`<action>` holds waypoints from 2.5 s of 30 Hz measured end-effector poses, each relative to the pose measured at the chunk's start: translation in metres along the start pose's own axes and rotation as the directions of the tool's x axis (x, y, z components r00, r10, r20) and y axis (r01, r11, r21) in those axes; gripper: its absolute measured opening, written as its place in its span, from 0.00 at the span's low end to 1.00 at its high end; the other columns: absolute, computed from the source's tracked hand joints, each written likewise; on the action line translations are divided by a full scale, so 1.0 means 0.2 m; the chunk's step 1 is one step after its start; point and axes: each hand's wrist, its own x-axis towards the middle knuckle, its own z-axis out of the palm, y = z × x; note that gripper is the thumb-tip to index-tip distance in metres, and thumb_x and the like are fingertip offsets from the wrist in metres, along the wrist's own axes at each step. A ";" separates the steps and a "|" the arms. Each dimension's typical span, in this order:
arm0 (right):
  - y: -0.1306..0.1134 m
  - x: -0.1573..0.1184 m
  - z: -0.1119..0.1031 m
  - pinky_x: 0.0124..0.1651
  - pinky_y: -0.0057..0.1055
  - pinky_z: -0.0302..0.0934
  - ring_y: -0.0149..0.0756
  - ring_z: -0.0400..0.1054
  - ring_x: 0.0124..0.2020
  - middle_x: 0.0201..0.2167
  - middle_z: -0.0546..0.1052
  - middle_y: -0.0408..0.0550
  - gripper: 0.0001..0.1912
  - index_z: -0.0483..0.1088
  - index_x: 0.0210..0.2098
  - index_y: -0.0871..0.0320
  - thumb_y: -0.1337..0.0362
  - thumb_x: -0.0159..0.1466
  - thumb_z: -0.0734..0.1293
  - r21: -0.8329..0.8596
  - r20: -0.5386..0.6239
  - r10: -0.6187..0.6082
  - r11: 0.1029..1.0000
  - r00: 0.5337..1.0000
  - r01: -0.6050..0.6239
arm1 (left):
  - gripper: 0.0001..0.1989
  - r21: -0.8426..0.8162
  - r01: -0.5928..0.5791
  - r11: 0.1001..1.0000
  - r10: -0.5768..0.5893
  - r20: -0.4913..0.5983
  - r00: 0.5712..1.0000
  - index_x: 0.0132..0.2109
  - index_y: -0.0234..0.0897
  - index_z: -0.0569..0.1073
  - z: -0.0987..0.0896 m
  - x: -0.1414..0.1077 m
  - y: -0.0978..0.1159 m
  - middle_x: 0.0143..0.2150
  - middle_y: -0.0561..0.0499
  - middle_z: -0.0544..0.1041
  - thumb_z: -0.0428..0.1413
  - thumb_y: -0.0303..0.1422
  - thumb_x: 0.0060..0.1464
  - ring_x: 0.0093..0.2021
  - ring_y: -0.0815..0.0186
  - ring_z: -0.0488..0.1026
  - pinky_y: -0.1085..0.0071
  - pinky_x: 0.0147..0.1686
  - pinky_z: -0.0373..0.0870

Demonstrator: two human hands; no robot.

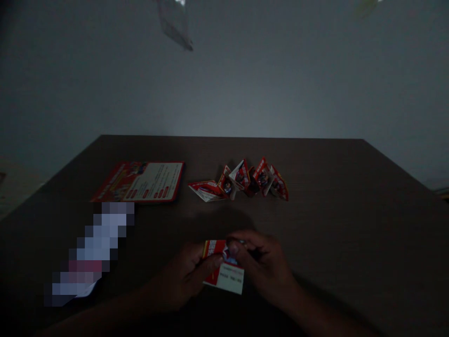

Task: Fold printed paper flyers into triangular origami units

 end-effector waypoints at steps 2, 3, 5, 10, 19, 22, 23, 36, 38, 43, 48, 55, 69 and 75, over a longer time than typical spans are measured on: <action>0.00 0.00 0.01 0.26 0.24 0.62 0.29 0.66 0.23 0.21 0.72 0.39 0.14 0.70 0.46 0.56 0.59 0.61 0.67 0.062 -0.053 0.016 0.998 0.998 -0.013 | 0.19 -0.099 0.077 0.992 -0.085 -0.080 0.993 0.41 0.33 0.70 0.01 0.00 -0.02 0.23 0.56 0.67 0.45 0.45 0.62 0.18 0.75 0.61 0.79 0.19 0.59; 0.00 0.01 0.01 0.27 0.24 0.62 0.28 0.66 0.23 0.21 0.71 0.38 0.18 0.67 0.50 0.55 0.60 0.61 0.68 0.077 -0.072 0.028 0.997 0.997 -0.023 | 0.20 -0.148 0.110 0.983 -0.127 -0.114 0.985 0.41 0.33 0.70 0.01 0.01 -0.03 0.22 0.57 0.67 0.45 0.46 0.62 0.16 0.75 0.60 0.79 0.17 0.58; 0.00 0.01 0.01 0.27 0.24 0.61 0.27 0.65 0.22 0.21 0.70 0.36 0.22 0.63 0.53 0.55 0.61 0.60 0.69 0.098 -0.101 0.057 0.994 0.993 -0.047 | 0.21 -0.190 0.127 0.973 -0.159 -0.160 0.974 0.39 0.32 0.70 0.02 0.01 -0.03 0.22 0.56 0.68 0.45 0.47 0.61 0.17 0.74 0.62 0.79 0.16 0.58; 0.01 0.04 0.00 0.24 0.23 0.59 0.26 0.63 0.20 0.20 0.70 0.35 0.26 0.57 0.53 0.55 0.59 0.59 0.70 0.219 -0.094 0.155 0.967 0.983 -0.131 | 0.15 -0.201 -0.108 0.974 0.047 -0.290 0.956 0.51 0.37 0.65 -0.01 0.00 -0.03 0.46 0.46 0.74 0.51 0.39 0.60 0.43 0.63 0.73 0.68 0.41 0.71; 0.01 0.08 -0.06 0.12 0.16 0.45 0.19 0.51 0.11 0.19 0.69 0.31 0.21 0.53 0.40 0.52 0.53 0.59 0.69 0.260 0.023 0.255 0.932 0.967 -0.252 | 0.25 0.492 -0.392 0.777 0.525 -0.164 0.835 0.55 0.38 0.64 -0.08 -0.03 -0.02 0.58 0.41 0.62 0.56 0.27 0.48 0.57 0.53 0.62 0.56 0.53 0.63; -0.01 0.08 -0.05 0.13 0.16 0.45 0.19 0.52 0.13 0.20 0.69 0.33 0.20 0.53 0.38 0.53 0.53 0.59 0.68 0.225 0.047 0.253 0.940 0.966 -0.257 | 0.19 0.544 -0.415 0.729 0.523 -0.052 0.850 0.51 0.39 0.69 -0.07 -0.04 0.00 0.53 0.42 0.68 0.57 0.29 0.50 0.53 0.55 0.65 0.59 0.50 0.65; -0.01 0.08 -0.05 0.13 0.16 0.45 0.19 0.52 0.13 0.21 0.69 0.34 0.19 0.54 0.38 0.54 0.53 0.60 0.68 0.208 0.054 0.248 0.945 0.967 -0.254 | 0.18 0.560 -0.435 0.705 0.534 -0.016 0.845 0.50 0.39 0.69 -0.07 -0.04 0.01 0.52 0.43 0.69 0.57 0.30 0.50 0.52 0.56 0.66 0.60 0.49 0.65; 0.01 0.07 -0.09 0.36 0.30 0.64 0.34 0.69 0.33 0.32 0.74 0.46 0.05 0.68 0.37 0.56 0.62 0.64 0.63 -0.337 0.099 -0.052 0.938 0.994 0.082 | 0.08 0.690 -0.508 0.516 0.584 0.151 0.798 0.44 0.35 0.73 -0.07 0.00 -0.01 0.42 0.49 0.79 0.52 0.28 0.59 0.41 0.65 0.74 0.68 0.43 0.66; 0.00 0.07 -0.12 0.45 0.35 0.64 0.39 0.69 0.43 0.42 0.74 0.51 0.07 0.69 0.42 0.55 0.63 0.63 0.64 -0.471 0.135 -0.193 0.851 0.972 0.234 | 0.08 0.734 -0.475 0.485 0.569 0.147 0.809 0.45 0.35 0.73 -0.07 0.00 0.00 0.42 0.49 0.79 0.52 0.29 0.59 0.40 0.64 0.75 0.68 0.41 0.67; -0.03 0.04 -0.14 0.48 0.40 0.63 0.43 0.67 0.47 0.46 0.73 0.53 0.16 0.68 0.49 0.54 0.64 0.61 0.68 -0.577 0.397 -0.328 0.637 0.857 0.511 | 0.08 0.787 -0.440 0.433 0.577 0.134 0.806 0.44 0.35 0.74 -0.06 0.00 0.01 0.43 0.49 0.79 0.52 0.29 0.59 0.40 0.63 0.75 0.69 0.37 0.68; -0.02 0.04 -0.09 0.48 0.43 0.62 0.42 0.68 0.46 0.45 0.75 0.51 0.15 0.69 0.49 0.53 0.69 0.63 0.64 -0.655 0.479 -0.262 0.528 0.838 0.540 | 0.07 0.810 -0.409 0.421 0.551 0.130 0.824 0.43 0.35 0.73 -0.05 0.00 -0.01 0.43 0.49 0.79 0.53 0.31 0.59 0.41 0.62 0.74 0.67 0.38 0.69; -0.01 0.04 -0.10 0.48 0.42 0.64 0.41 0.68 0.45 0.45 0.75 0.50 0.09 0.73 0.42 0.55 0.69 0.64 0.63 -0.683 0.456 -0.288 0.494 0.842 0.538 | 0.11 0.862 -0.301 0.407 0.501 0.065 0.863 0.43 0.36 0.72 -0.10 -0.03 -0.06 0.41 0.49 0.77 0.58 0.35 0.53 0.38 0.61 0.71 0.64 0.36 0.68; 0.02 0.04 -0.12 0.45 0.40 0.66 0.42 0.69 0.42 0.41 0.76 0.53 0.11 0.70 0.44 0.59 0.70 0.66 0.58 -0.714 0.401 -0.318 0.479 0.859 0.510 | 0.07 0.920 -0.200 0.338 0.445 0.031 0.895 0.41 0.36 0.72 -0.14 0.00 -0.09 0.38 0.50 0.75 0.50 0.27 0.60 0.36 0.63 0.68 0.66 0.34 0.65; 0.04 0.04 -0.12 0.41 0.38 0.65 0.41 0.69 0.39 0.39 0.76 0.51 0.10 0.70 0.44 0.57 0.70 0.66 0.59 -0.742 0.360 -0.314 0.474 0.878 0.474 | 0.07 0.927 -0.169 0.333 0.433 0.009 0.901 0.39 0.37 0.72 -0.13 -0.01 -0.08 0.35 0.50 0.74 0.50 0.27 0.60 0.34 0.63 0.67 0.67 0.33 0.63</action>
